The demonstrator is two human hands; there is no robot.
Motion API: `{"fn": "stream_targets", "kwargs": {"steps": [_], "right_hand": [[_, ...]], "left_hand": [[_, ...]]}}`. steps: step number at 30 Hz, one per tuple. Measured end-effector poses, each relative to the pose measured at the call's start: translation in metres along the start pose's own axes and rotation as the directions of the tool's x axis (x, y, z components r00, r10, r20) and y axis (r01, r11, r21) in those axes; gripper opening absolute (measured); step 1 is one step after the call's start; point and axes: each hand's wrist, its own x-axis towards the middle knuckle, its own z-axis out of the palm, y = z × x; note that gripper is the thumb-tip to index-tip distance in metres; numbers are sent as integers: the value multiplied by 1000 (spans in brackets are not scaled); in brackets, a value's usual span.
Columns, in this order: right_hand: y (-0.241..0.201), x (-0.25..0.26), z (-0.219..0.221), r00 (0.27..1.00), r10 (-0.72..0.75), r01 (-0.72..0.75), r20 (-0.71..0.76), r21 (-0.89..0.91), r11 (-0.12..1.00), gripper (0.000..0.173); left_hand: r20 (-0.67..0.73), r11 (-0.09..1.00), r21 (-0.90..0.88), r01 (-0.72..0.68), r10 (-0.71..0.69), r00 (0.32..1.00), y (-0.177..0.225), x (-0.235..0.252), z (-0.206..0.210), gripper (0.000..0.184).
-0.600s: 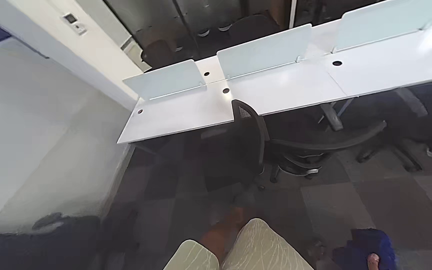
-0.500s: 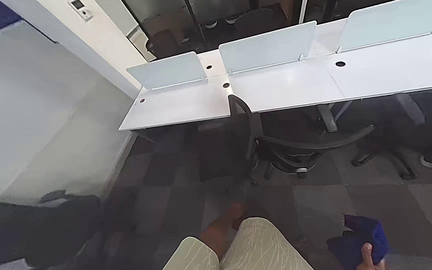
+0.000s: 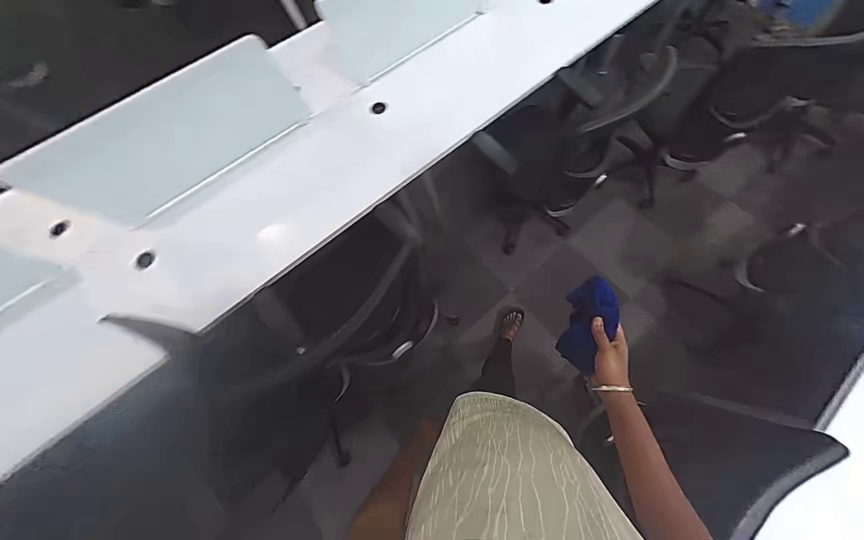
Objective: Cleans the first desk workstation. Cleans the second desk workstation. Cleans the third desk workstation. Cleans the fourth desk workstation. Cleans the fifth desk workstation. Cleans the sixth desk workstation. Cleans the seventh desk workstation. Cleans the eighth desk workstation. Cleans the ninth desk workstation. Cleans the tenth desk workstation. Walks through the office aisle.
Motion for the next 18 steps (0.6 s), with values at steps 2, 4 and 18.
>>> {"fn": "stream_targets", "kwargs": {"steps": [2, 4, 18], "right_hand": [[-9, 37, -16, 998, -3, 5, -62, 31, 999, 47], [-20, 74, -35, 989, 7, -3, -146, 29, 1000, 46], [-97, 287, -161, 809, 50, 25, -585, 119, 993, 44]], "left_hand": [[19, 999, 37, -22, 21, 1000, 37, 31, -10, 44], [73, 994, 95, -48, 42, 996, 102, 43, -36, 43], [138, 875, 226, -428, 406, 903, 631, 169, -148, 33]]}}
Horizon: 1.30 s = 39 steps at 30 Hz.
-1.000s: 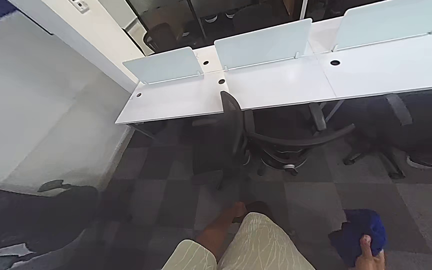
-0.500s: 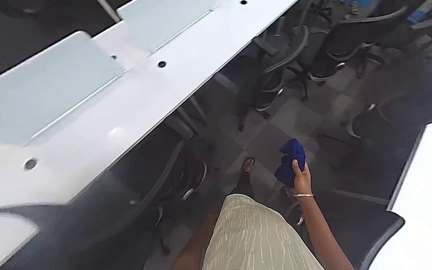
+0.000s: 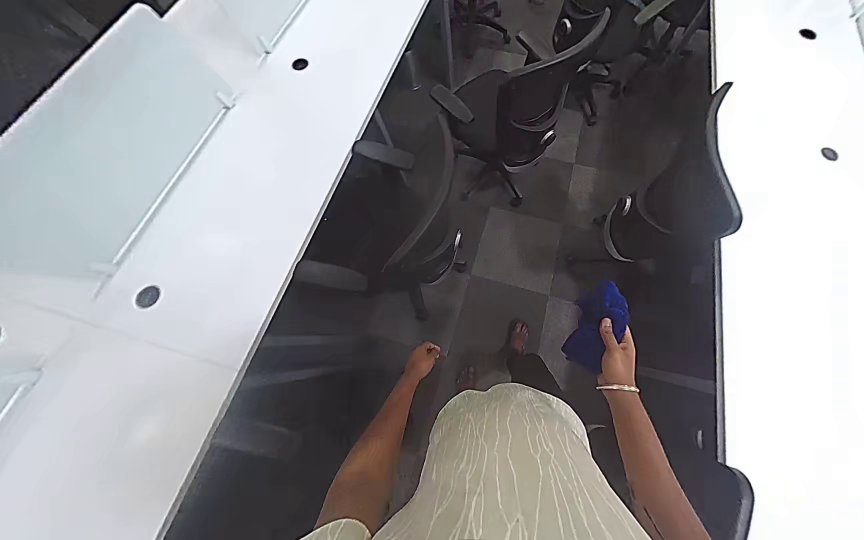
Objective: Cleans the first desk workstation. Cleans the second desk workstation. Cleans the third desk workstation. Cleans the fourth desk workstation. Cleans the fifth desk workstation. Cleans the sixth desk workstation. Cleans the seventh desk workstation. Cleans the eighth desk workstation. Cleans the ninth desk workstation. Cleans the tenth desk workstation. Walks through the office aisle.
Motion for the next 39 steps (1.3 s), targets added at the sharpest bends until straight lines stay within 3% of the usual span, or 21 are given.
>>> {"fn": "stream_targets", "kwargs": {"steps": [5, 8, 13, 17, 22, 25, 28, 32, 34, 36, 39], "right_hand": [[-10, 130, 13, 998, 21, -19, -63, 34, 999, 44], [-23, 223, 14, 997, 29, -26, -70, 48, 998, 44], [-83, 390, 25, 1000, 12, -12, 15, 10, 1000, 45], [-144, 504, 50, 999, -34, 34, 34, -3, 999, 39], [-192, 647, 94, 991, -91, 92, 96, 0, 996, 38], [-210, 731, 126, 988, -93, 97, 127, -31, 995, 38], [-243, 810, 161, 991, -75, 83, 114, -68, 994, 37], [-282, 905, 202, 982, -58, 77, 179, -102, 992, 37], [-306, 953, 225, 974, -64, 91, 216, -117, 989, 37], [-325, 1004, 248, 965, -62, 99, 254, -137, 986, 39], [-345, 1088, 282, 944, -59, 118, 325, -165, 979, 40]], "left_hand": [[112, 999, 54, -2, -4, 994, 130, 86, 13, 33], [177, 996, 78, 46, -59, 982, 185, 129, 30, 35], [92, 995, -6, 102, -101, 991, 289, 196, 46, 35], [34, 999, -36, 22, -21, 999, 391, 240, 48, 34], [-34, 989, -102, -109, 106, 994, 523, 338, 46, 36], [28, 974, -112, -197, 202, 979, 622, 398, 41, 35], [272, 927, -167, -336, 371, 888, 739, 445, 40, 36], [549, 830, -311, -463, 554, 626, 901, 445, 29, 41], [577, 777, -403, -483, 626, 525, 976, 438, 14, 39], [537, 713, -494, -498, 700, 471, 1029, 445, -1, 37], [402, 644, -563, -517, 761, 510, 1086, 478, -23, 37]]}}
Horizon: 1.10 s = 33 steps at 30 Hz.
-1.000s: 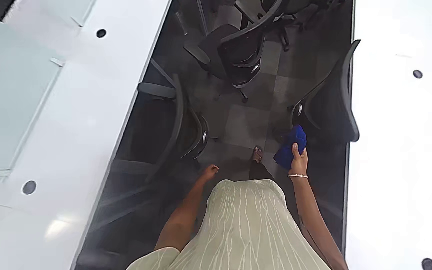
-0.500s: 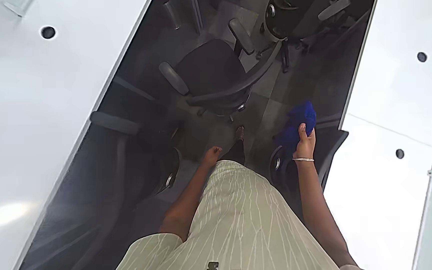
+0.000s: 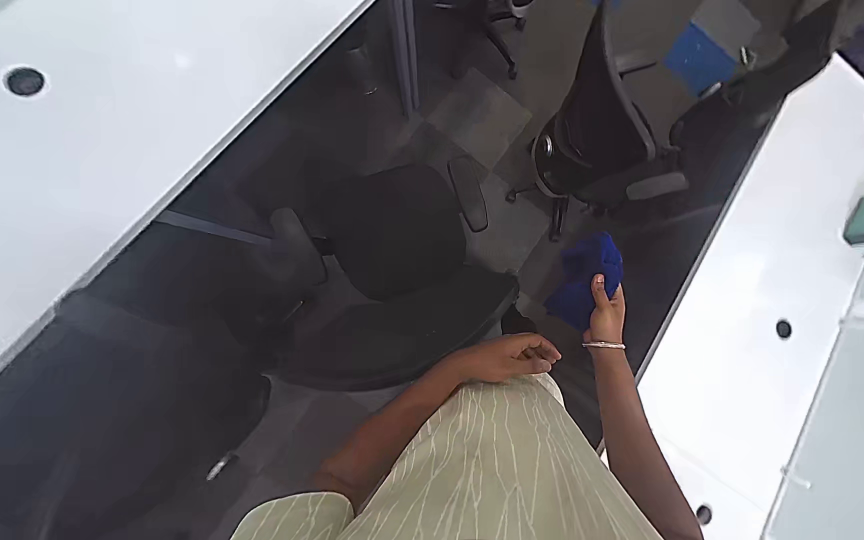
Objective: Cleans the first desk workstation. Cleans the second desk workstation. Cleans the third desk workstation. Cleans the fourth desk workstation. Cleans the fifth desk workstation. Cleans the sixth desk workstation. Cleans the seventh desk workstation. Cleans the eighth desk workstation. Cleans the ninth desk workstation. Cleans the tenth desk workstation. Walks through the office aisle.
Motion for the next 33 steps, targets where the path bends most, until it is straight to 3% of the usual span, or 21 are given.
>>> {"fn": "stream_targets", "kwargs": {"steps": [5, 10, 12, 15, 20, 22, 25, 29, 33], "right_hand": [[-24, 156, 5, 954, 2, 31, 300, -104, 994, 39], [-88, 277, 18, 822, 37, 98, 568, -205, 974, 43], [-115, 312, 22, 791, 22, 117, 611, -186, 976, 45], [-151, 359, 36, 772, -28, 131, 635, -116, 985, 53], [-179, 443, 75, 810, -43, 52, 585, 2, 999, 53], [-185, 485, 93, 824, -58, 45, 564, 37, 998, 55], [-202, 549, 126, 880, -110, 59, 461, 124, 991, 54], [-236, 654, 196, 958, -124, 63, 259, 231, 971, 54], [-266, 761, 265, 992, -70, 34, 109, 304, 952, 49]], "left_hand": [[-309, 992, -31, -126, 110, 945, 23, 102, -63, 41], [-638, 959, -110, -261, 133, 758, 43, 217, -116, 39], [-703, 954, -121, -273, 112, 702, 57, 251, -130, 37], [-735, 956, -133, -261, 81, 673, 75, 289, -160, 39], [-789, 974, -75, -214, 73, 610, 97, 344, -250, 39], [-787, 982, -72, -177, 53, 615, 112, 366, -297, 39], [-732, 994, -64, -91, 15, 681, 145, 401, -380, 35], [-602, 1000, 17, 12, 1, 799, 214, 441, -511, 34], [-543, 993, 97, 61, 2, 839, 288, 463, -623, 32]]}}
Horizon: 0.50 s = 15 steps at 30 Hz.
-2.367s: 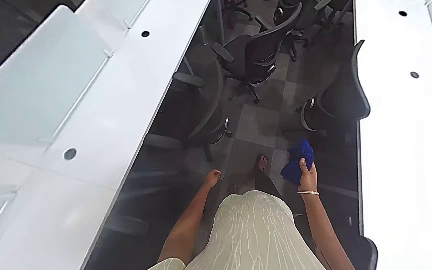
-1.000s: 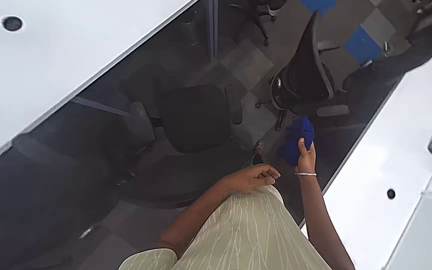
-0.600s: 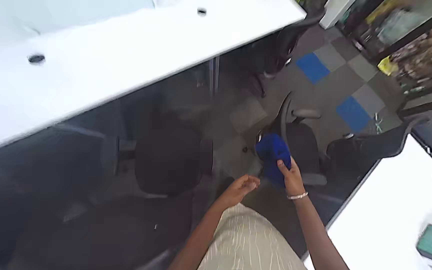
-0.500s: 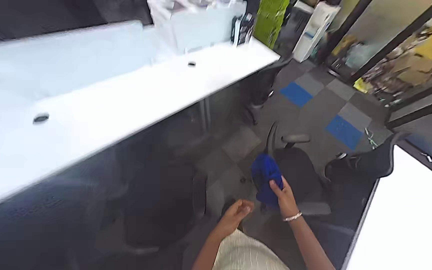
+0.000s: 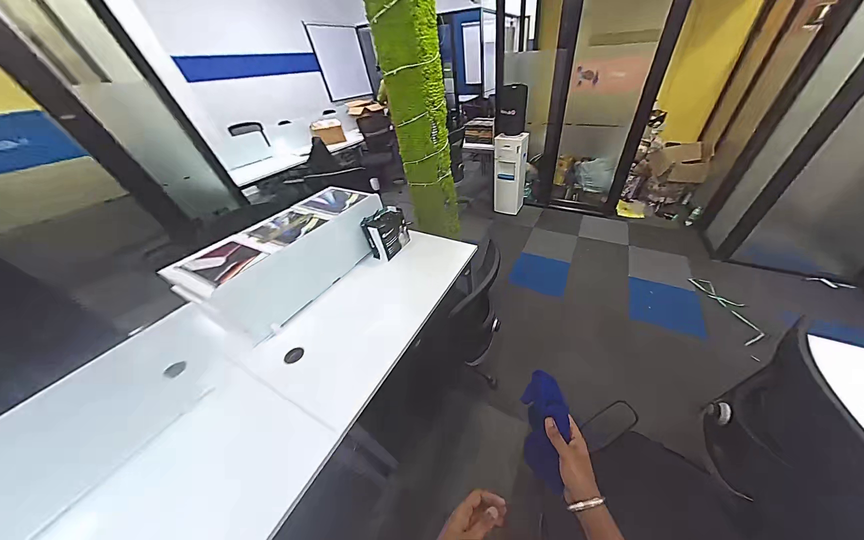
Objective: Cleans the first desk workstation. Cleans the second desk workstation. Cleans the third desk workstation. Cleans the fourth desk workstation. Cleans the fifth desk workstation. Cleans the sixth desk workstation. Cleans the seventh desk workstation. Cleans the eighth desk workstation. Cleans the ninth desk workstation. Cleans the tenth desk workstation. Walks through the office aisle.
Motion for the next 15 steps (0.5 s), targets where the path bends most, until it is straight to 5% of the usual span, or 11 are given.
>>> {"fn": "stream_targets", "kwargs": {"steps": [6, 11, 15], "right_hand": [[1, 100, 24, 993, 47, -49, -110, -18, 999, 50], [15, 164, 2, 970, 75, -92, -232, -64, 994, 50], [18, 231, -39, 938, 72, -97, -339, -55, 994, 43]], "left_hand": [[-2, 999, 34, -1, 1, 1000, 37, 88, -94, 30], [65, 998, 52, -26, 23, 998, 89, 183, -112, 29], [233, 974, 11, -227, 218, 948, 166, 277, -113, 31]]}}
